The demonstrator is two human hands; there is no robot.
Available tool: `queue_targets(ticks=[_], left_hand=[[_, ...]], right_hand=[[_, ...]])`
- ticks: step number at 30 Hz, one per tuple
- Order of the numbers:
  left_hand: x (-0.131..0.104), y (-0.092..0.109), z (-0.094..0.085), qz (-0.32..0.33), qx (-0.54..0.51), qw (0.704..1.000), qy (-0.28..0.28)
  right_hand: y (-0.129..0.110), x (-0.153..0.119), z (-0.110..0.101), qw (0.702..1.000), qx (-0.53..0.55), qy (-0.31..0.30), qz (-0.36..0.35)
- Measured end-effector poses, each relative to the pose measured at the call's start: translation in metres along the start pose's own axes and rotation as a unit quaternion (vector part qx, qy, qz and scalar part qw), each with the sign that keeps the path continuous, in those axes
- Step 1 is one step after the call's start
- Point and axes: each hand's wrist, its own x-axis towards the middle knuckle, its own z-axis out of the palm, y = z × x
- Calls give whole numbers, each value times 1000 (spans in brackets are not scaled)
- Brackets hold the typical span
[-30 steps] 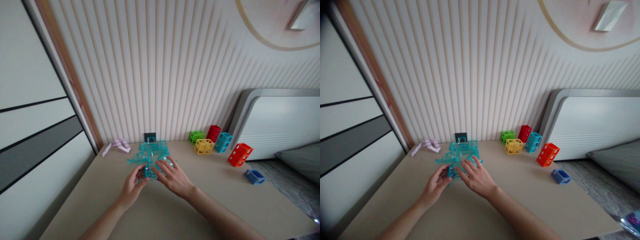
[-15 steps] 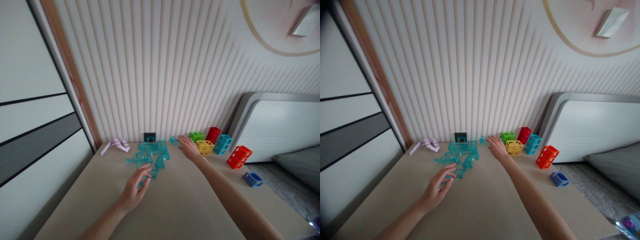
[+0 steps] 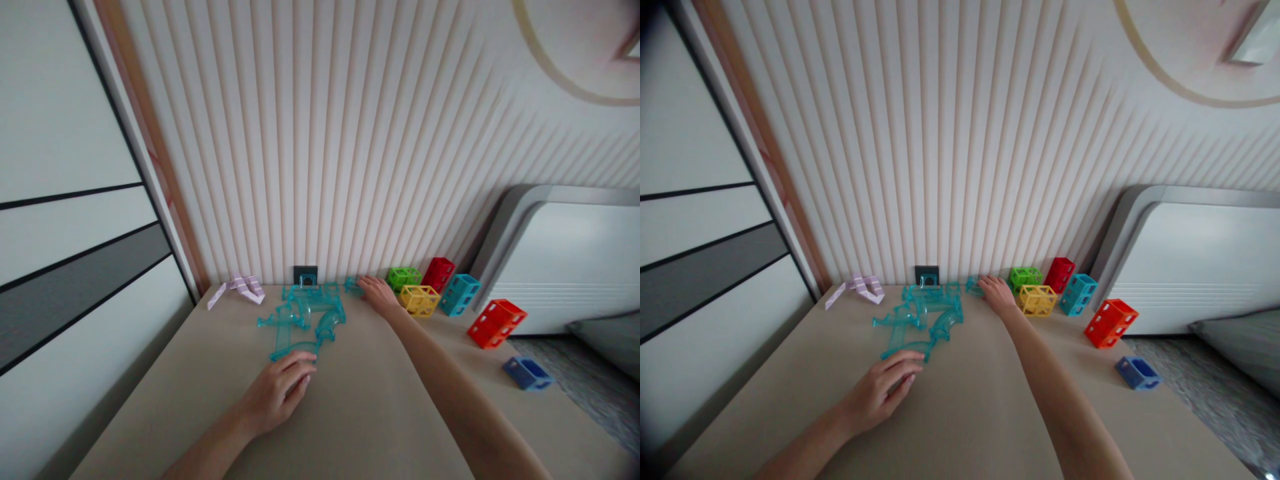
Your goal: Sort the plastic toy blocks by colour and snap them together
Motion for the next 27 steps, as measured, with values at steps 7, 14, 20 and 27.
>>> queue_targets(ticks=[7,14,20,27], left_hand=[[3,3,-3,0,-21,1000,-9],[3,5,-3,14,-29,999,-28],[4,6,-4,12,-20,999,-34],[4,4,-4,24,-12,1000,-8]], right_hand=[[0,-1,2,1000,-2,2,-21],[-6,-1,4,1000,-2,20,-15],[-20,-2,-6,999,21,43,-15],[-71,10,-31,993,102,51,-29]])
